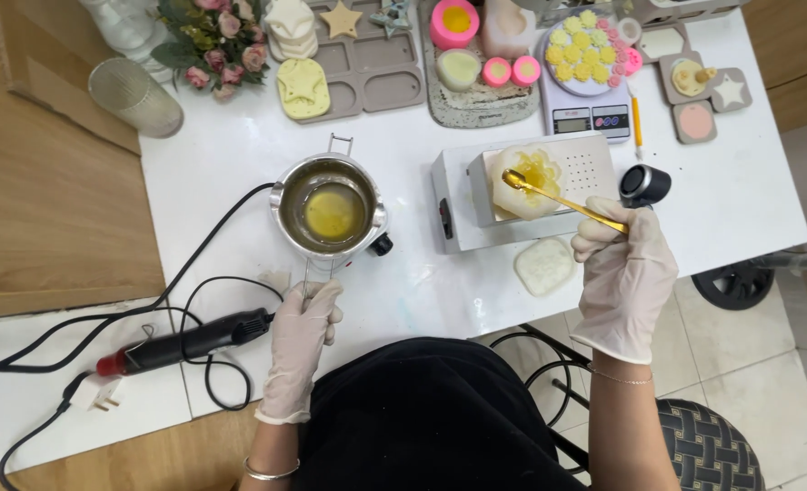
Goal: Scooping liquid wax from a melting pot into a candle mold using a small spoon.
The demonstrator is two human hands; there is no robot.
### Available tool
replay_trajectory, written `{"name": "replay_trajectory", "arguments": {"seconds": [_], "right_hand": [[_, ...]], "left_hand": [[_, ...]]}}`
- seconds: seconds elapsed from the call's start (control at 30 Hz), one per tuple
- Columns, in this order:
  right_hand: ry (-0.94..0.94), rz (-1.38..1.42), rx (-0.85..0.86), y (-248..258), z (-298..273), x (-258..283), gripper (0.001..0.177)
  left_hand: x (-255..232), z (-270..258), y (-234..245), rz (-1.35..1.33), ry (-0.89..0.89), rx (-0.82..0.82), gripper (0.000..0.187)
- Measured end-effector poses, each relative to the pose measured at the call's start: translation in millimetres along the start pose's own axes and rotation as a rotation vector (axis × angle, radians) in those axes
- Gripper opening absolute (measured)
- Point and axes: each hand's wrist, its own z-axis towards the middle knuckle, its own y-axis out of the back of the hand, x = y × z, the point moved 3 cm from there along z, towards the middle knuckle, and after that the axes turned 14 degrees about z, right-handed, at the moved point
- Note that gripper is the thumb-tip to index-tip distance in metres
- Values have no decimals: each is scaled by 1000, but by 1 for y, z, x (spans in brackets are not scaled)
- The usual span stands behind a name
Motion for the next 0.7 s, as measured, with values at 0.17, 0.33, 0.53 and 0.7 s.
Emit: {"name": "replay_trajectory", "arguments": {"seconds": [0.17, 0.33, 0.53, 0.7], "right_hand": [[124, -31, -53, 21, 5, -1, 41], [244, -189, -74, 1, -9, 3, 39], [429, -563, 83, -10, -25, 6, 34], [661, -794, 325, -11, -36, 11, 21]], "left_hand": [[2, 1, 1, 17, 12, -30, 28], [4, 2, 2, 17, 11, -36, 28], [-5, -3, 2, 22, 21, -40, 29], [-6, -5, 1, 17, 56, -61, 29]]}}
